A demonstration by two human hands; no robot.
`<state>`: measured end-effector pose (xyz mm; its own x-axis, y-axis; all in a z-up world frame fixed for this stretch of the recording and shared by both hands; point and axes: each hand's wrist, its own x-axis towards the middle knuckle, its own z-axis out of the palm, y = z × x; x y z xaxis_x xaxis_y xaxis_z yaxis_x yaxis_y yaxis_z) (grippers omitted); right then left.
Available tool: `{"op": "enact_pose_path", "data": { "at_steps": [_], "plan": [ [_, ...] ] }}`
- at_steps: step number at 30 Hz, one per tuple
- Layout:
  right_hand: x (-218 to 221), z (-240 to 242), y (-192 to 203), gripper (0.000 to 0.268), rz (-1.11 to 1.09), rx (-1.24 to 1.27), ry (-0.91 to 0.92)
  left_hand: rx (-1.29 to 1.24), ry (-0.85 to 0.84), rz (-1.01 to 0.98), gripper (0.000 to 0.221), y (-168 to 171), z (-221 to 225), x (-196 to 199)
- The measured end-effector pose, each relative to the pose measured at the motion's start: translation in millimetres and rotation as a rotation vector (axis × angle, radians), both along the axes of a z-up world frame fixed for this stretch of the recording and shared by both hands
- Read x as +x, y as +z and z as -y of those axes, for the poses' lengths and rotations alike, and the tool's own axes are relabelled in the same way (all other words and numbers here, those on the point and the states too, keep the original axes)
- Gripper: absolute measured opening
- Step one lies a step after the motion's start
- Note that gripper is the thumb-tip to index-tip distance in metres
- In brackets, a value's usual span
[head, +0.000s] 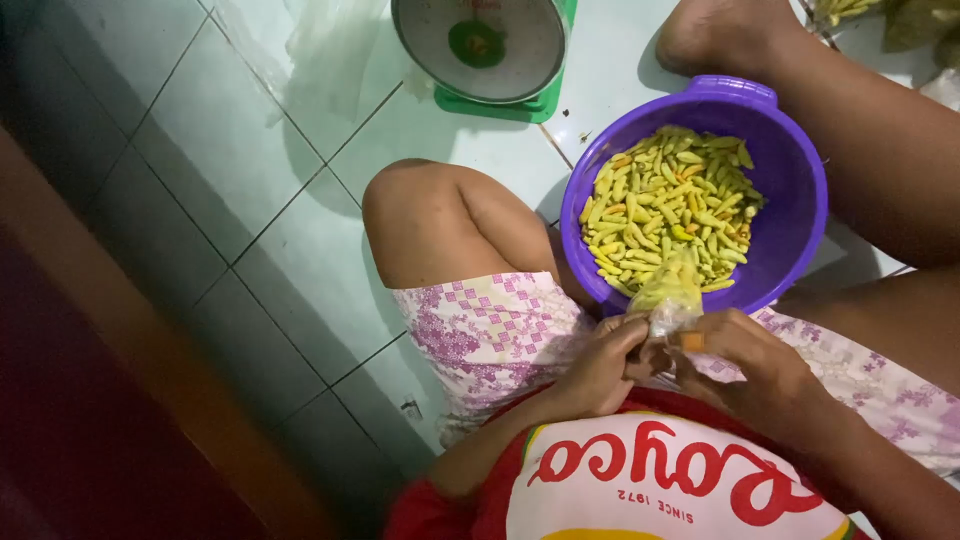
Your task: Transferring small green chilies from a purple bowl into a plastic bag for packaging
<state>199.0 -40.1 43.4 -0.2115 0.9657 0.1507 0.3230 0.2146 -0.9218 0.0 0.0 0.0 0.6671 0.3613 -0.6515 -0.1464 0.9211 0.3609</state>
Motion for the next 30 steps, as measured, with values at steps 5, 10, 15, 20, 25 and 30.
{"op": "enact_pose_path", "data": {
  "at_steps": [5, 10, 15, 20, 25, 30],
  "plan": [
    [-12, -1, 19, 0.053, 0.225, -0.188, -0.097, -0.035, 0.081, -0.002, 0.022, -4, 2, 6],
    [-24, -5, 15, 0.041, 0.172, -0.004, -0.122, -0.013, 0.082, -0.006, 0.022, 1, -3, 1],
    [-17, 9, -9, 0.027, 0.014, 0.053, 0.096, 0.806, -0.277, -0.151, 0.039, -14, 6, -21],
    [-4, 6, 6, 0.026, -0.355, -0.099, -0.132, 0.008, -0.044, 0.034, 0.016, 5, -6, 0],
    [28, 22, -10, 0.033, -0.811, -0.397, -0.381, -0.306, -0.062, 0.190, 0.054, 32, -28, -4],
    [128, 23, -17, 0.023, -0.070, -0.135, -0.868, -0.009, -0.137, 0.215, 0.041, 42, -39, -26]
  ]
}}
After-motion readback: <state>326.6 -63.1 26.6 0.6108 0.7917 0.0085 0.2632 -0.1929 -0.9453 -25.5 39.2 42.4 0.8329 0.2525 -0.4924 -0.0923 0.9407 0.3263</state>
